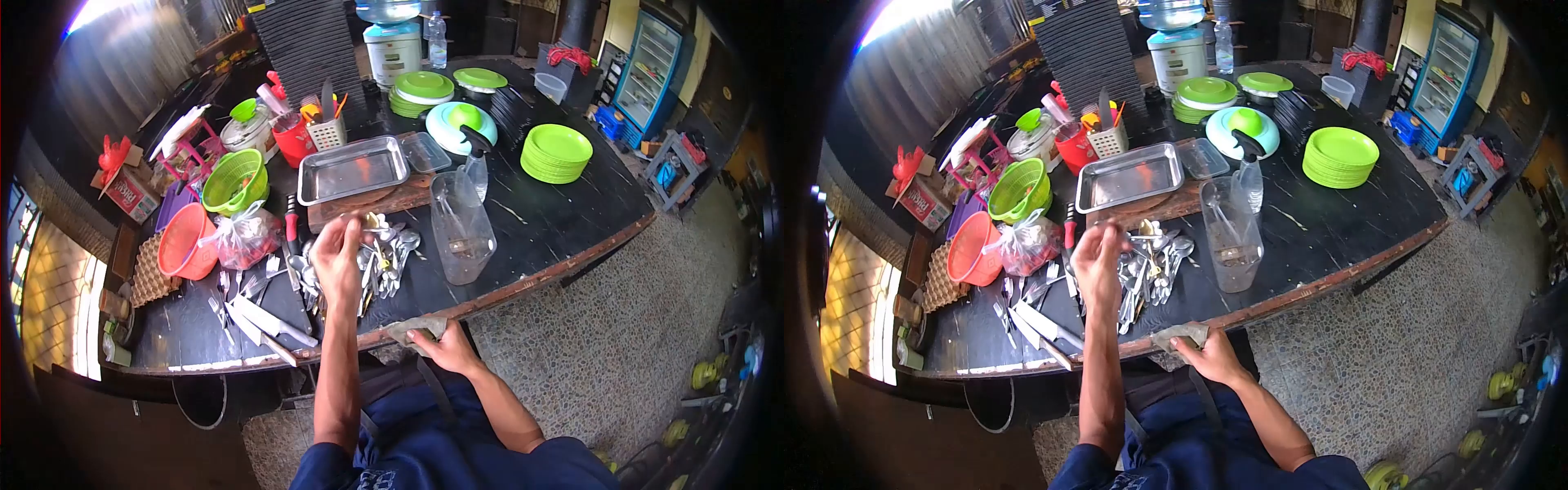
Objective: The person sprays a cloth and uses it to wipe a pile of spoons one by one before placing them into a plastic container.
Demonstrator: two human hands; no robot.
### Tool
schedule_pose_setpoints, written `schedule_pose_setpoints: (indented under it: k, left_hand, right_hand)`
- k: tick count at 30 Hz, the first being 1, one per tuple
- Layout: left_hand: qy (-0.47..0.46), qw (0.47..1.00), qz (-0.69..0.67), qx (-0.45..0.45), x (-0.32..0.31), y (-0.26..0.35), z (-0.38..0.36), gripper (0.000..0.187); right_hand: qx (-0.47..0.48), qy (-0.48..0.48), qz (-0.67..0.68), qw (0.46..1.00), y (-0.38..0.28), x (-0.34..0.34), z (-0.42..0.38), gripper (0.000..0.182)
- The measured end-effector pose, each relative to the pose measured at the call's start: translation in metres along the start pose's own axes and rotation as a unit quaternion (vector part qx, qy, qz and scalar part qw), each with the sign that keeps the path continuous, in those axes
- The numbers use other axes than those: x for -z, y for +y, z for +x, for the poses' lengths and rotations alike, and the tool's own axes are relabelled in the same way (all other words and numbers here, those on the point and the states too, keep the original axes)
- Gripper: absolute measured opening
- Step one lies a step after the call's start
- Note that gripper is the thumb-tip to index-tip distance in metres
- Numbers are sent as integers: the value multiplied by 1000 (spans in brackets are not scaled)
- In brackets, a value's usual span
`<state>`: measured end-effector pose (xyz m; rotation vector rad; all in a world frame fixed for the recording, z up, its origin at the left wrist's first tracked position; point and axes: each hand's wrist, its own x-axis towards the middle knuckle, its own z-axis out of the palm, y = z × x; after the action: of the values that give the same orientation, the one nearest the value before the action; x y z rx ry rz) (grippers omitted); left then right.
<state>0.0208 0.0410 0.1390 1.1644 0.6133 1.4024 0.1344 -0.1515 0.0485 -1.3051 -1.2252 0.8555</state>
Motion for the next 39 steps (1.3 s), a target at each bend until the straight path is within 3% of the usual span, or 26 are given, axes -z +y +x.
schedule_pose_setpoints:
  k: [3,6,9,11,13,15,17,21,25,30,32,37,39]
  left_hand:
    - [-99,993,65,-12,-46,11,15,16]
    - [-241,962,119,-56,-82,-20,25,16]
    - [-350,884,286,-121,-109,-33,29,12]
    - [-354,863,334,-140,-121,-39,26,14]
    - [-408,790,413,-198,-122,-72,35,16]
    - [-447,772,418,-174,-122,-89,41,19]
    - [-499,685,492,-199,-124,-97,42,18]
    - [-565,631,514,-133,-140,-100,49,19]
    - [-592,625,494,-123,-144,-102,53,20]
    - [-615,675,406,-30,-143,-90,61,17]
    - [-627,671,396,-28,-142,-89,59,18]
    - [-611,652,441,-80,-140,-83,54,24]
    - [-553,682,463,-125,-138,-70,53,29]
  right_hand:
    - [-60,-4,24,998,6,-4,-9,20]
    - [-79,-21,26,996,5,-8,-13,22]
    - [-63,-30,-16,997,3,-7,-15,26]
    - [-68,-62,-20,996,-8,-3,-16,29]
    - [-55,-61,-22,996,1,-3,-19,30]
    - [-66,-55,-19,996,3,-1,-21,31]
    - [-92,-59,-22,994,4,0,-22,32]
    - [-97,-65,-7,993,14,-6,-25,34]
    - [-100,-75,-14,992,5,-4,-26,33]
    - [-105,-81,-32,991,4,-3,-26,34]
    - [-105,-86,-23,990,-1,-3,-25,34]
    - [-113,-90,-6,989,5,-9,-24,33]
    - [-119,-90,-14,989,8,-10,-25,34]
